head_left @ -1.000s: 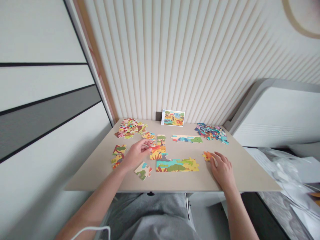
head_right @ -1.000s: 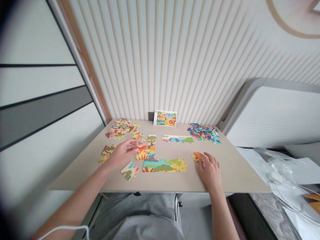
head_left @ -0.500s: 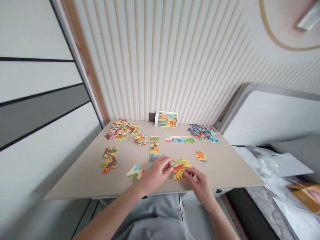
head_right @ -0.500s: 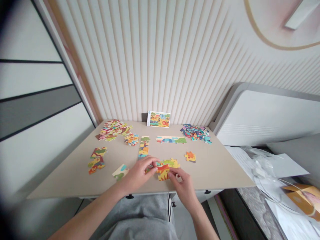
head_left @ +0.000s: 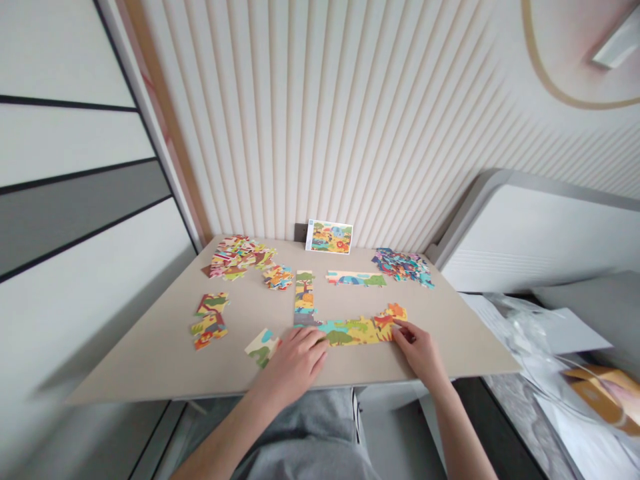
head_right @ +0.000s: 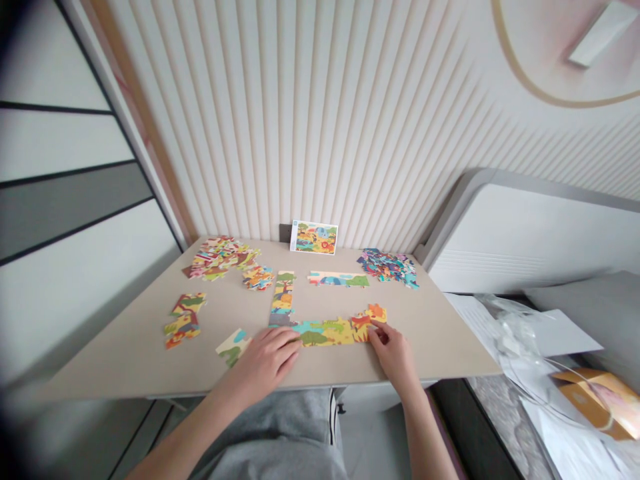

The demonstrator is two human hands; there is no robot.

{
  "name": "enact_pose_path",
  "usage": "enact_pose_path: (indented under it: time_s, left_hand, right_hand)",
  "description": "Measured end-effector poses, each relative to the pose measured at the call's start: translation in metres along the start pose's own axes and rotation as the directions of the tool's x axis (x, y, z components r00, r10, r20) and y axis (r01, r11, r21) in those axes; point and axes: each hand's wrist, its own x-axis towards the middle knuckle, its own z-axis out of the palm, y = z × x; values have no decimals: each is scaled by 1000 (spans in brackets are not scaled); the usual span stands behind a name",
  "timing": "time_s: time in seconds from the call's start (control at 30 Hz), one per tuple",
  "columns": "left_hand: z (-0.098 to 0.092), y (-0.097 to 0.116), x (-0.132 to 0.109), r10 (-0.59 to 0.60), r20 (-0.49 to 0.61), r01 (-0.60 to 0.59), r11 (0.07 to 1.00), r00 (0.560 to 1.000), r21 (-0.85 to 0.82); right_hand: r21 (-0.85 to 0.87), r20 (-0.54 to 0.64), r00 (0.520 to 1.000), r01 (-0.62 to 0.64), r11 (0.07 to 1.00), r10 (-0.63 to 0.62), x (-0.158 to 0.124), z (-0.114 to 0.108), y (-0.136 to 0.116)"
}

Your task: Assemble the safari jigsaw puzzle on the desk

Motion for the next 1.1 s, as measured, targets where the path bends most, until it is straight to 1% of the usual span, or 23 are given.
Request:
enact_pose_path:
  time_s: [0.1,0.23,0.33,0.43,0.5,0.63,0.7,0.8,0.9,0.97,1.03,1.07,1.1]
  left_hand:
    - [-1,0,0,-1,14,1,1000,1000,15]
    - [0,0,-1,-5,29,4,999,1000,33]
    - [2,0,-1,-7,26,6,999,1000,38]
    - [3,0,-2,-4,11,4,999,1000,41]
    - [3,1,-2,0,-6,0,999,1000,42]
    - [2,1,-1,8,-10,-7,999,1000,50]
    - [3,1,-1,9,-1,-9,998,1000,54]
    - [2,1,-2,5,-3,-5,998,1000,56]
    - [2,2,-2,0,-8,1,998,1000,58]
    - [1,2,-1,-2,-8,2,998,1000,57]
    - [0,3,-1,-3,-4,3,998,1000,55]
    - [-1,3,-1,-4,-1,4,999,1000,54]
    - [-1,3,-1,-4,2,4,999,1000,54]
  right_hand:
    - [-91,-18,999,34,995,-36,-2,3,-3]
    - [-178,-69,990,108,978,-122,-5,10,-5]
    - [-225,-106,983,122,967,-149,-8,14,-6]
    - [-233,-87,981,147,961,-171,-10,15,-5]
    - [-221,-65,975,193,956,-212,-10,16,-3]
    - [-261,-27,938,327,908,-345,-8,18,1]
    - [-299,2,924,366,881,-382,-8,18,1]
    - [-315,42,918,387,866,-395,-7,18,-1]
    - [-263,66,910,412,873,-409,-1,14,2]
    - [-248,18,914,396,884,-404,7,7,9]
    - [-298,-53,927,340,892,-371,18,-1,21]
    - [-338,-65,935,308,889,-349,23,-6,27]
    - [-362,-53,943,289,886,-329,28,-10,34]
